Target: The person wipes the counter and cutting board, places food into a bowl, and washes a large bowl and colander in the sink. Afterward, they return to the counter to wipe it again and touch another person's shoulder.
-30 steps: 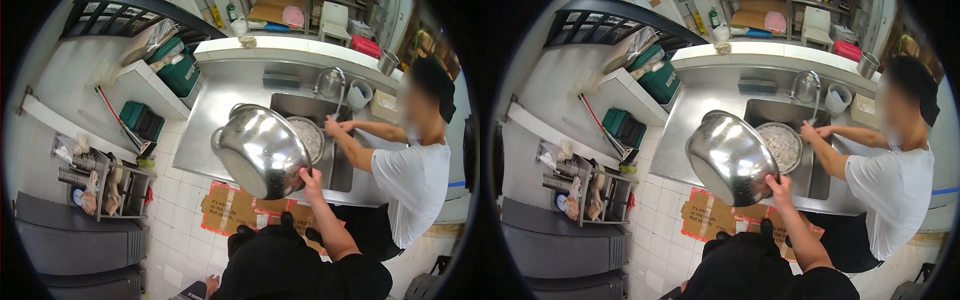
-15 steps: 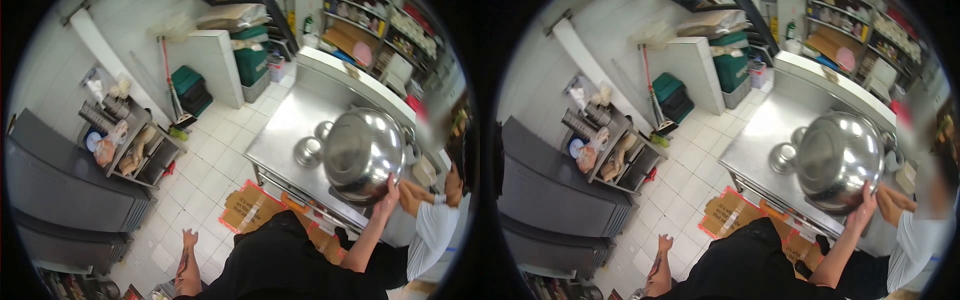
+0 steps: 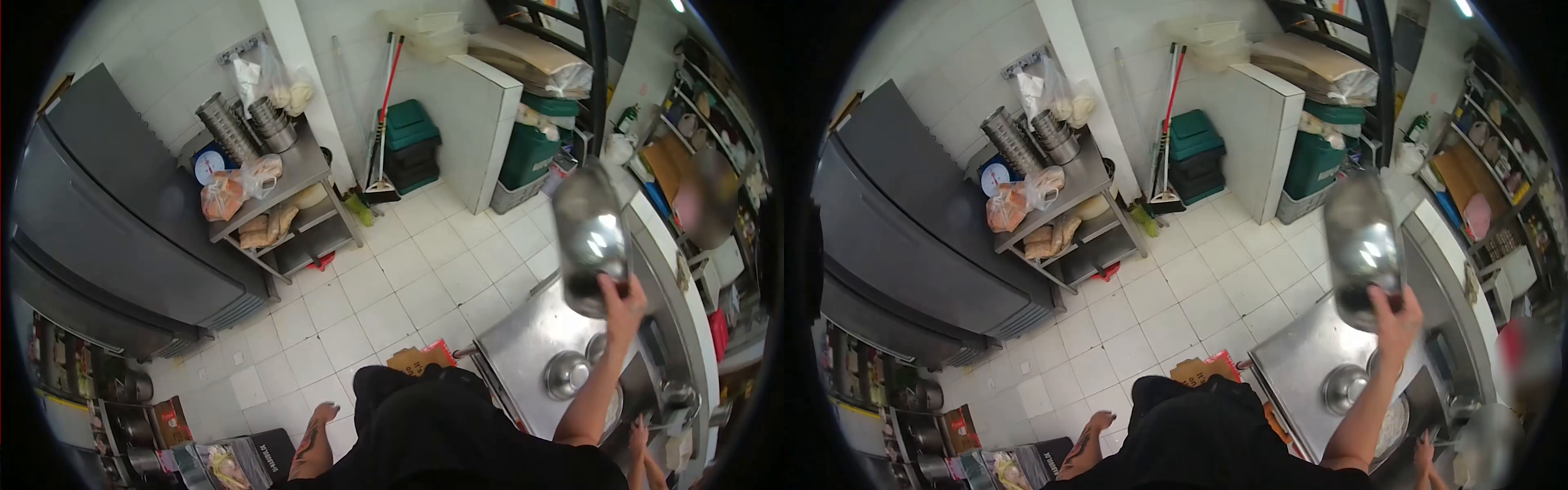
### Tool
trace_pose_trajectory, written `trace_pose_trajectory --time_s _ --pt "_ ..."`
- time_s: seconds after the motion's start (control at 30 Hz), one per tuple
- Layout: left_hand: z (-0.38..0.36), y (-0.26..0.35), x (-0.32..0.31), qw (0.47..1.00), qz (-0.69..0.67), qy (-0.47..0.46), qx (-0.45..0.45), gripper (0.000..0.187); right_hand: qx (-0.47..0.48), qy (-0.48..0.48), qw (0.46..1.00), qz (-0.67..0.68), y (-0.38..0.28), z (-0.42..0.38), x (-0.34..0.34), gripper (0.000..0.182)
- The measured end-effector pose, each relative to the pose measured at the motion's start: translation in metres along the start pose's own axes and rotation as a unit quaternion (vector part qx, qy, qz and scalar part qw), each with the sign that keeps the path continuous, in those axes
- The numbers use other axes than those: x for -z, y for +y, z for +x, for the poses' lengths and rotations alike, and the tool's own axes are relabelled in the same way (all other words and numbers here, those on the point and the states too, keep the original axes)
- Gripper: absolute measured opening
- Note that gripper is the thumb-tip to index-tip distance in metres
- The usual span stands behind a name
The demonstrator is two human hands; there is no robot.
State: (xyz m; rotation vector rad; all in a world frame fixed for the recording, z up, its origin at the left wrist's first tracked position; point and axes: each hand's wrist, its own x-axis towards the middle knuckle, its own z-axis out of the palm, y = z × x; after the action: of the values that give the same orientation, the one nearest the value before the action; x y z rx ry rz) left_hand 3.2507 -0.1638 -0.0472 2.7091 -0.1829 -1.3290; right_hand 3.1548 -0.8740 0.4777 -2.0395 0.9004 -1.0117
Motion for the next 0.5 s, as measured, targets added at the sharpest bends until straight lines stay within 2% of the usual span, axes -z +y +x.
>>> trace_pose_trajectory --time_s 0.07,0.1,0.13,0.17,0.23,0.27,0.3,0.33,0.4,0.43,0.47,0.5 --pt "-0.05 0.008 0.021 0.993 0.016 -0.098 0.071 0.06 0.049 -0.131 0.977 0.164 -0.005 0.031 -0.076 0.029" --pt "0.01 -0.062 -0.055 0.994 0.079 -0.071 0.022 0.058 0.051 -0.175 0.977 0.114 -0.008 0.043 -0.111 0.031" --pt "0.006 -0.069 -0.054 0.991 0.081 -0.092 0.056 0.059 0.076 -0.21 0.97 0.094 -0.003 0.054 -0.151 0.031" --pt "0.005 -0.071 -0.051 0.991 0.077 -0.089 0.058 0.059 0.034 -0.281 0.954 0.102 -0.019 0.06 -0.181 0.03" --pt "-0.001 -0.083 -0.047 0.994 0.1 -0.052 -0.009 0.055 0.041 -0.33 0.935 0.121 0.021 0.068 -0.269 0.031" --pt "0.01 -0.08 -0.037 0.997 0.018 -0.068 0.031 0.052 0.011 -0.359 0.924 0.13 0.033 0.063 -0.307 0.029" --pt "0.006 -0.063 -0.011 0.992 -0.067 -0.078 0.073 0.05 -0.02 -0.39 0.916 0.094 0.031 0.053 -0.333 0.024" --pt "-0.002 -0.044 0.016 0.979 -0.145 -0.08 0.116 0.047 0.014 -0.389 0.919 0.056 0.033 0.041 -0.363 0.026" --pt "0.028 -0.023 0.067 0.992 -0.041 -0.092 0.074 0.042 0.08 -0.38 0.921 -0.034 0.026 0.014 -0.407 0.031" --pt "0.057 -0.03 0.08 0.958 -0.176 -0.115 0.195 0.043 0.113 -0.372 0.917 -0.084 0.018 0.005 -0.421 0.032" --pt "0.063 -0.007 0.117 0.991 -0.046 -0.116 0.057 0.047 0.162 -0.379 0.902 -0.128 0.029 -0.002 -0.445 0.031" --pt "0.081 0.023 0.167 0.989 -0.028 -0.127 0.064 0.05 0.152 -0.378 0.904 -0.13 0.03 -0.003 -0.462 0.031"
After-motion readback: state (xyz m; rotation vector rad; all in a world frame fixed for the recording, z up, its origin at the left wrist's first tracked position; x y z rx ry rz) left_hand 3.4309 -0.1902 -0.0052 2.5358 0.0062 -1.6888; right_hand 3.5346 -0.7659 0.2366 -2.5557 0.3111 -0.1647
